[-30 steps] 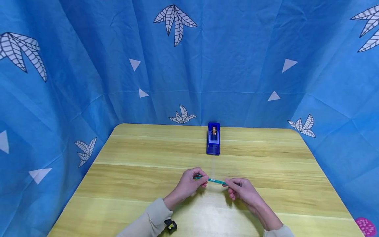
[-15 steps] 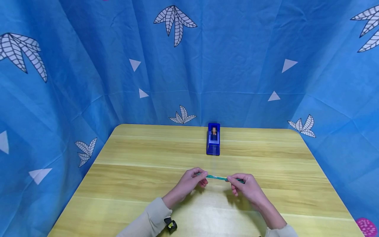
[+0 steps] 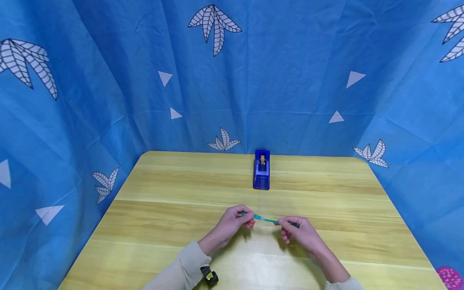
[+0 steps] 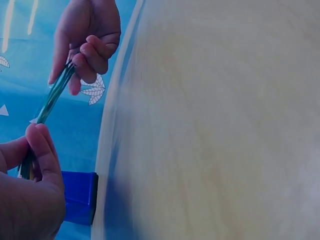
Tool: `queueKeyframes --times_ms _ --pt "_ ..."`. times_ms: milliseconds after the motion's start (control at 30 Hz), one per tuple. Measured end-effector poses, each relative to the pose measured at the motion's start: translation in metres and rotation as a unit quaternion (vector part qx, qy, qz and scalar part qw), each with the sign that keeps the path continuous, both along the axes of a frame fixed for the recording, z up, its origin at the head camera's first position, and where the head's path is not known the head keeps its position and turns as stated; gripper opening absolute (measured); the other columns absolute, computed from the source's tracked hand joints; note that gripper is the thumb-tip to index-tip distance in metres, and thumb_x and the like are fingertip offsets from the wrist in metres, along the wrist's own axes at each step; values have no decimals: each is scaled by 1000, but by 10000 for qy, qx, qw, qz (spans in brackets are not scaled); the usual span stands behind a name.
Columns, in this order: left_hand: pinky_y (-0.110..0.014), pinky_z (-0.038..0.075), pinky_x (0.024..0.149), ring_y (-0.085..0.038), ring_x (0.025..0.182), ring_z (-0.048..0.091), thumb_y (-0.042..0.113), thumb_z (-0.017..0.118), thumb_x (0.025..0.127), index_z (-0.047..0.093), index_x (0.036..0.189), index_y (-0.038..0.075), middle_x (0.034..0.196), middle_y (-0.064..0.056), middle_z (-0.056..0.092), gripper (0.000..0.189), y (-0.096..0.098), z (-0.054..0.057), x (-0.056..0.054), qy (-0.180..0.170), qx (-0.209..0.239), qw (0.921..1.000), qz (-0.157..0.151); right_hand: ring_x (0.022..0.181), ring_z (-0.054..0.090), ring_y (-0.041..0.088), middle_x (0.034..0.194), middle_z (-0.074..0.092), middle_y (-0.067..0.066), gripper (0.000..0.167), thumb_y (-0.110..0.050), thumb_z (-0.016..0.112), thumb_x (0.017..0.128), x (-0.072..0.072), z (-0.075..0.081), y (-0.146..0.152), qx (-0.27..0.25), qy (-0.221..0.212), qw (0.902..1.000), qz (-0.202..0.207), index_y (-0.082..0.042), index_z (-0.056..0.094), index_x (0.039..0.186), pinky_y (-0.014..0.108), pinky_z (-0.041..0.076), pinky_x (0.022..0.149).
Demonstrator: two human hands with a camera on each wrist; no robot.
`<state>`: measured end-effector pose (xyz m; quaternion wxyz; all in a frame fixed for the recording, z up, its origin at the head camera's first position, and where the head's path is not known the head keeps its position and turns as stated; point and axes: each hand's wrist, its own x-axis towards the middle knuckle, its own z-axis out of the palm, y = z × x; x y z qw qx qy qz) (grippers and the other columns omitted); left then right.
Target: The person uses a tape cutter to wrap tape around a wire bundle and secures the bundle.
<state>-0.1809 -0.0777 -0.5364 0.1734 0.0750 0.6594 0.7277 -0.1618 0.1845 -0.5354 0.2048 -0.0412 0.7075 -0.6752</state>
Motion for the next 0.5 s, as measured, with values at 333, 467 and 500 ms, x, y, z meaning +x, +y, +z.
queueKeyframes --times_ms 333,467,500 --pt "-26 61 78 -11 78 69 11 65 102 69 107 -5 92 -15 75 17 0 1 -1 284 -68 9995 101 69 64 10 82 66 0 40 -38 53 109 -1 4 5 -598 -333 9976 43 -3 68 123 24 60 68" --pt "-29 61 80 -11 79 69 11 65 102 69 107 -5 98 -25 73 17 0 0 -1 308 -125 9994 96 69 64 9 81 66 -1 31 -33 58 107 -1 4 4 -692 -379 9969 75 -6 69 116 23 59 66" --pt "-29 61 80 -11 79 69 11 65 102 69 107 -5 96 -23 73 17 0 0 -1 305 -128 9994 96 68 63 10 81 66 -1 30 -32 59 107 -1 4 4 -684 -369 9969 71 -5 69 115 23 58 66"
